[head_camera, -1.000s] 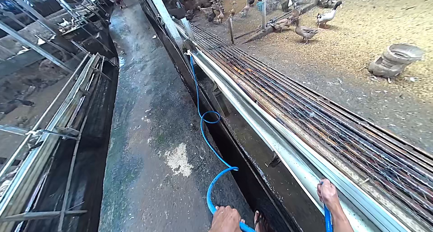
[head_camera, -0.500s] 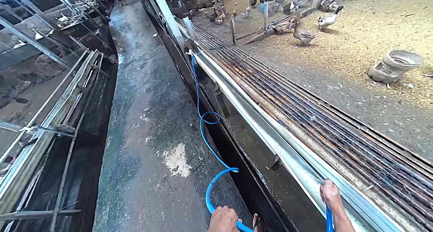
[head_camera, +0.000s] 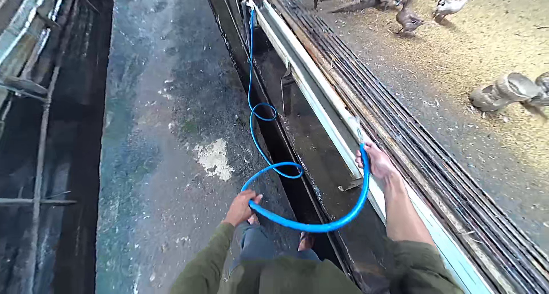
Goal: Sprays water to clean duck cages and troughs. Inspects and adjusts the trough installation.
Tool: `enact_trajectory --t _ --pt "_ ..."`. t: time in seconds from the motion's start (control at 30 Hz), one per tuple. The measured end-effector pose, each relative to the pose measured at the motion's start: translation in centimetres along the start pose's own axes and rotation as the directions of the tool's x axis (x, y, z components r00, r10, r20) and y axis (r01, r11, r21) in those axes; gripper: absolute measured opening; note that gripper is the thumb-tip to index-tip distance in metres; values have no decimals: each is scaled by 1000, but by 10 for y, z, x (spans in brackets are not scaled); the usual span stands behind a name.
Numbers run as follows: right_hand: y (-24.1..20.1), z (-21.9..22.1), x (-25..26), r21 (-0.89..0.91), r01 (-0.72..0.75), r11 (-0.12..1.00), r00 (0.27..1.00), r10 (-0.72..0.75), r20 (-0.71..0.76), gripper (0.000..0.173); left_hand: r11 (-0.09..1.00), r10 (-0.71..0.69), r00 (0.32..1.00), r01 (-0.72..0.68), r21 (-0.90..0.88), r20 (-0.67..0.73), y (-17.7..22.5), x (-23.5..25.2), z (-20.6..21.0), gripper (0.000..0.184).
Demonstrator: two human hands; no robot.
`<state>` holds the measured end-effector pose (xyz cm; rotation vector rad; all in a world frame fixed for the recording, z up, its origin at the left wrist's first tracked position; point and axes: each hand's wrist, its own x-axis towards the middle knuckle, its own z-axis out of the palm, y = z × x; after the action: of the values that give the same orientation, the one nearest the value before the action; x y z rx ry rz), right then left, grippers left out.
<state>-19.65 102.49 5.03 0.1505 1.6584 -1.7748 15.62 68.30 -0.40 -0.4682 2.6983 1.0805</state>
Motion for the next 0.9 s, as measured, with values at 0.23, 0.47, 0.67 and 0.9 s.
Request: enact_trajectory --t 0.23,0.47,0.67,0.9 --pt "-4 166 98 -74 -188 979 960 167 -224 21 978 -206 961 210 -1 -186 -98 108 -142 46" --pt "-4 280 148 192 -176 966 870 244 -428 21 990 -77 981 97 106 -177 -177 197 -266 19" --pt "2 331 175 348 -172 922 814 332 -477 23 1000 8 971 -3 19 -239 -195 259 -317 22" --pt "2 378 228 526 -103 844 756 410 -510 25 1000 6 977 -2 20 -211 -191 363 -388 28"
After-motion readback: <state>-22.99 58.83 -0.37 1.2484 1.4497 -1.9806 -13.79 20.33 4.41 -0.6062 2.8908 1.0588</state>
